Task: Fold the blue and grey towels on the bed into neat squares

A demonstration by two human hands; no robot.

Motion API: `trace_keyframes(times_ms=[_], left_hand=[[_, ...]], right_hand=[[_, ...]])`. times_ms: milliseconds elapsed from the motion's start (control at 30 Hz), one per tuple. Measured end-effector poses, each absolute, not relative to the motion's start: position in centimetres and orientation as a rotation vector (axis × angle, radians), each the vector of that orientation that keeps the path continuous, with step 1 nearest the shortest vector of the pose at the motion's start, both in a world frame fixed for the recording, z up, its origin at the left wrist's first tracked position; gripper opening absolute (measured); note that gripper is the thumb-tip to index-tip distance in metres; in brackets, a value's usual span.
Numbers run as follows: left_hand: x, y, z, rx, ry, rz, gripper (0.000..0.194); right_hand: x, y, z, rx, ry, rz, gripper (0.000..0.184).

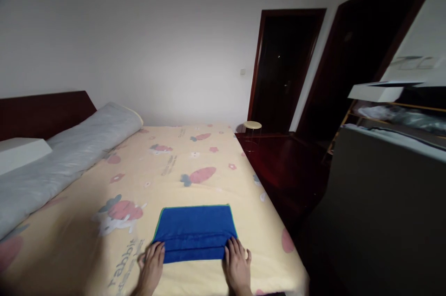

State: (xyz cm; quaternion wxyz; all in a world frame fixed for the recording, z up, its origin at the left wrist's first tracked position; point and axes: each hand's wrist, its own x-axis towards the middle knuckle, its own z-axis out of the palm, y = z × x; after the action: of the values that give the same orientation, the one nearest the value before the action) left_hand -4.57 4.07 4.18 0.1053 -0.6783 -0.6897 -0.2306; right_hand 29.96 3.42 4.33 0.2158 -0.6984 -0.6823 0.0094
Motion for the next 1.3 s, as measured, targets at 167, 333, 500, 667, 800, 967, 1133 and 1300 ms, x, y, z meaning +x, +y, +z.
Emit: trace_keyframes(times_ms=[167,333,500,667,800,967,1133,1300], left_hand=[[-5.0,4.3,5.3,-1.911,-2.034,-0.842,0.039],[2.3,4.6,4.5,-2.394,-1.750,-0.916,0.039],[3.1,4.9,4.0,-2.518,-1.797,-0.703,0.043],[-4.0,5.4,4.7,-2.193,-2.071,-0.569,0.041],[-6.4,5.7,5.1,-2.031,-2.091,-0.650,0.040],[-0.6,5.9,5.3,-2.317,-1.826,-0.820,0.039],[3.8,6.4,4.3,-2.601,-1.682,-0.707,0.043],[0.1,7.0,4.8,-2.577,-1.749,-0.530,0.046]], right_hand=[[29.4,3.3,5.6,-1.874,-1.932,0.055,0.045],[21.7,3.5,8.1,-1.520,-2.181,0.310,0.042],[20.9,4.2,8.2,-1.551,-2.243,0.397,0.042],[28.7,5.1,6.6,-1.921,-2.029,0.211,0.047],[31.3,4.9,6.1,-2.029,-1.937,0.104,0.047],[25.3,4.5,8.1,-1.737,-2.070,0.270,0.045],[20.2,5.4,9.5,-1.488,-2.270,0.549,0.044],[23.5,6.5,8.2,-1.589,-2.226,0.461,0.049]])
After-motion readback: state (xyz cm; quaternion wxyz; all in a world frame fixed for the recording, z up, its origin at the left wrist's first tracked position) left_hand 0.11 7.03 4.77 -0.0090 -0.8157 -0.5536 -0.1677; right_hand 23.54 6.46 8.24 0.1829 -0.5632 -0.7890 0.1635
